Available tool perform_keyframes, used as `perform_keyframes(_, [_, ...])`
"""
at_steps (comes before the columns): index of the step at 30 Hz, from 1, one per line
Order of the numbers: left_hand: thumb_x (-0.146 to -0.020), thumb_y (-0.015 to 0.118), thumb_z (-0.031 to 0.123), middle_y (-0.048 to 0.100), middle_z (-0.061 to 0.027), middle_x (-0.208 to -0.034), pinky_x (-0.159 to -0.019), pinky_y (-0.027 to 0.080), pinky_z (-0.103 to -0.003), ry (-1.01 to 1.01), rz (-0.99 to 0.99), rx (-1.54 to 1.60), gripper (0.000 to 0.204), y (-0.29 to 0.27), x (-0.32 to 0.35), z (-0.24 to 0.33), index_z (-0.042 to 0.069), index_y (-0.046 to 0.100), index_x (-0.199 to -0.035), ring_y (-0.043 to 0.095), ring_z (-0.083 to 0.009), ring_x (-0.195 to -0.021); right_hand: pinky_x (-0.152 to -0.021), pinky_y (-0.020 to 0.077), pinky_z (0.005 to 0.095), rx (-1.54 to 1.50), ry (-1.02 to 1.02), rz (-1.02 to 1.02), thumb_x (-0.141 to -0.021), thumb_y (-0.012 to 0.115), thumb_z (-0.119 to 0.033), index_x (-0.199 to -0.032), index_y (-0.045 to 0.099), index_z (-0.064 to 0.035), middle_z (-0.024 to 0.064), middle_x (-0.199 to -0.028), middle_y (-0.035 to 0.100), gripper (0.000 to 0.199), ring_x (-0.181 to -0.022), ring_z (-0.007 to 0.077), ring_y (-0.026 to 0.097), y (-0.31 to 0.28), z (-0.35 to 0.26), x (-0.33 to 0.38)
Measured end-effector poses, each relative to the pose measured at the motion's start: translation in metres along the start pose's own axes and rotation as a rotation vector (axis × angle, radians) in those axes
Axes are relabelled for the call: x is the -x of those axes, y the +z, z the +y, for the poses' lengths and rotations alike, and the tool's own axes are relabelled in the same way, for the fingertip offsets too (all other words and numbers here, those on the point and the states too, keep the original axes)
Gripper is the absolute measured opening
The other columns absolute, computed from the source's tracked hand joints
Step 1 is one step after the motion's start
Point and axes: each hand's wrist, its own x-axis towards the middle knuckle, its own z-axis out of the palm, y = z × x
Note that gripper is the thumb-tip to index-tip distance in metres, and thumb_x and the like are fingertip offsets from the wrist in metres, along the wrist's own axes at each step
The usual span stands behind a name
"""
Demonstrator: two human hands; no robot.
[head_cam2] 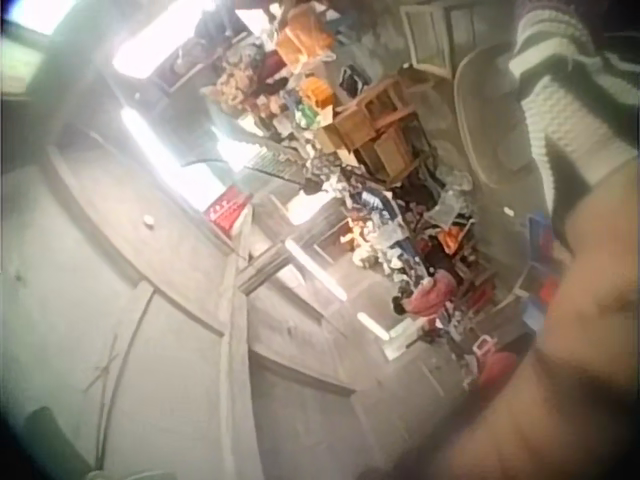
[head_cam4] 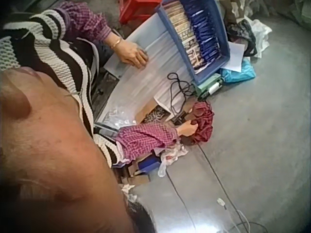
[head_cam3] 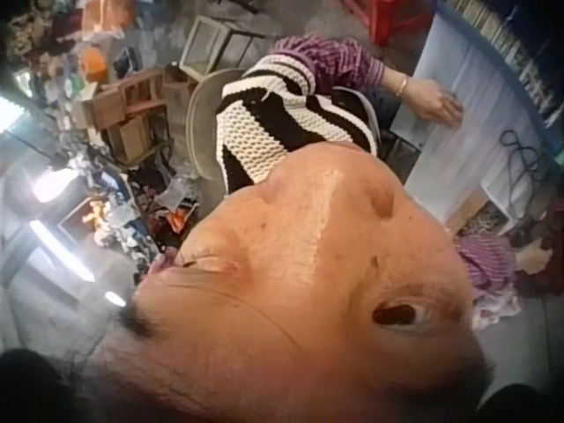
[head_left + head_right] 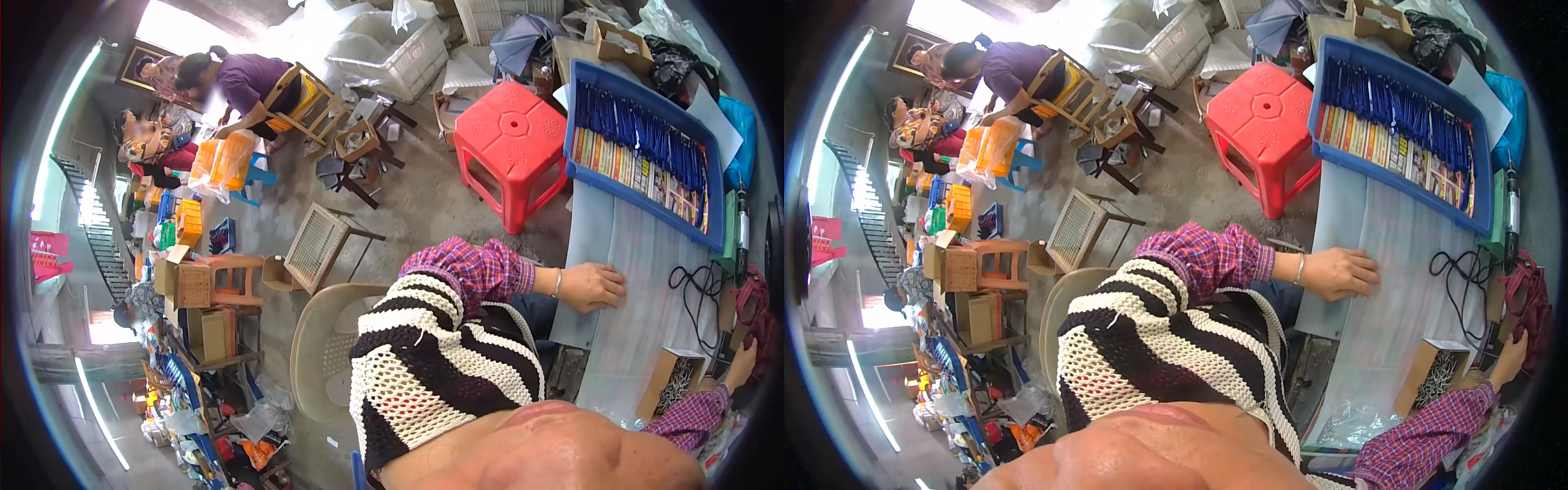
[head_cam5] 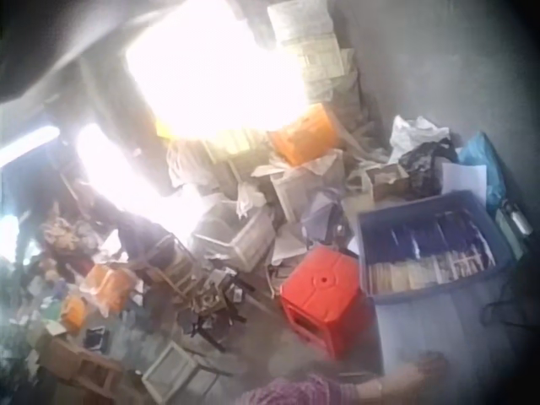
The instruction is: Packaging small metal components and hardware into cardboard boxes and plastic bags at a workstation.
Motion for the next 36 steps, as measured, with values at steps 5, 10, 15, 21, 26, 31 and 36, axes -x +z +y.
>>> perform_keyframes(5, [-0.074,0.066,0.013,0.06,-0.0078,-0.117,-0.098,0.043,-0.043,0.042,0.002,-0.041,0.026,0.0,-0.003,0.002,0.008,0.063,-0.099,0.053,-0.0298,-0.114,-0.091,0.0453,0.0429,0.092,0.049,-0.083,-0.092,0.056,-0.024,-0.135,0.049,-0.0088,0.0168,-0.127,0.059,0.046,-0.112,0.0364,0.057,-0.011,-0.001,0.006])
perform_keyframes(10, [-0.073,0.066,0.013,0.06,-0.0082,-0.117,-0.099,0.043,-0.043,0.046,0.013,-0.065,0.026,0.002,-0.001,0.003,0.009,0.063,-0.098,0.054,-0.0299,-0.115,-0.084,0.0498,0.0486,0.378,-0.036,0.017,-0.091,0.057,-0.029,-0.133,0.051,-0.0162,0.0125,-0.12,0.063,0.045,-0.107,0.034,0.061,-0.009,-0.014,0.01])
perform_keyframes(15, [-0.073,0.066,0.013,0.06,-0.0083,-0.118,-0.099,0.043,-0.043,0.059,0.022,-0.062,0.025,0.004,-0.002,0.002,0.009,0.063,-0.098,0.054,-0.0299,-0.115,-0.081,0.0507,0.0495,0.334,0.067,0.016,-0.09,0.059,-0.032,-0.133,0.053,-0.0186,0.0117,-0.118,0.064,0.045,-0.104,0.034,0.062,-0.007,-0.004,0.004])
perform_keyframes(21, [-0.073,0.066,0.013,0.06,-0.0084,-0.118,-0.098,0.043,-0.044,0.066,0.013,-0.056,0.025,0.003,-0.004,0.001,0.009,0.063,-0.097,0.054,-0.0301,-0.116,-0.081,0.0498,0.0495,0.241,0.094,0.028,-0.09,0.059,-0.034,-0.133,0.053,-0.0176,0.014,-0.116,0.064,0.046,-0.102,0.0352,0.062,0.011,0.028,-0.001])
perform_keyframes(26, [-0.072,0.066,0.012,0.06,-0.0084,-0.117,-0.098,0.043,-0.044,0.048,0.012,-0.052,0.025,0.0,0.0,0.002,0.009,0.063,-0.097,0.054,-0.0302,-0.116,-0.082,0.0484,0.0481,0.184,0.052,0.048,-0.09,0.059,-0.034,-0.132,0.054,-0.0154,0.0153,-0.116,0.064,0.046,-0.104,0.0358,0.061,0.009,0.025,-0.01])
perform_keyframes(31, [-0.073,0.066,0.013,0.06,-0.0083,-0.117,-0.098,0.043,-0.044,0.055,0.018,-0.043,0.025,0.002,-0.003,0.002,0.009,0.063,-0.097,0.054,-0.0303,-0.116,-0.085,0.0468,0.0466,0.147,-0.026,0.135,-0.09,0.059,-0.032,-0.131,0.054,-0.013,0.0158,-0.117,0.063,0.045,-0.106,0.0363,0.059,0.013,0.054,-0.015])
perform_keyframes(36, [-0.073,0.066,0.013,0.061,-0.0083,-0.116,-0.098,0.043,-0.043,0.024,0.02,-0.076,0.024,-0.001,0.003,0.004,0.008,0.063,-0.096,0.054,-0.0302,-0.115,-0.087,0.0458,0.0455,0.09,-0.033,0.133,-0.088,0.061,-0.029,-0.129,0.055,-0.0099,0.0161,-0.118,0.063,0.045,-0.105,0.0366,0.059,0.012,0.025,-0.016])
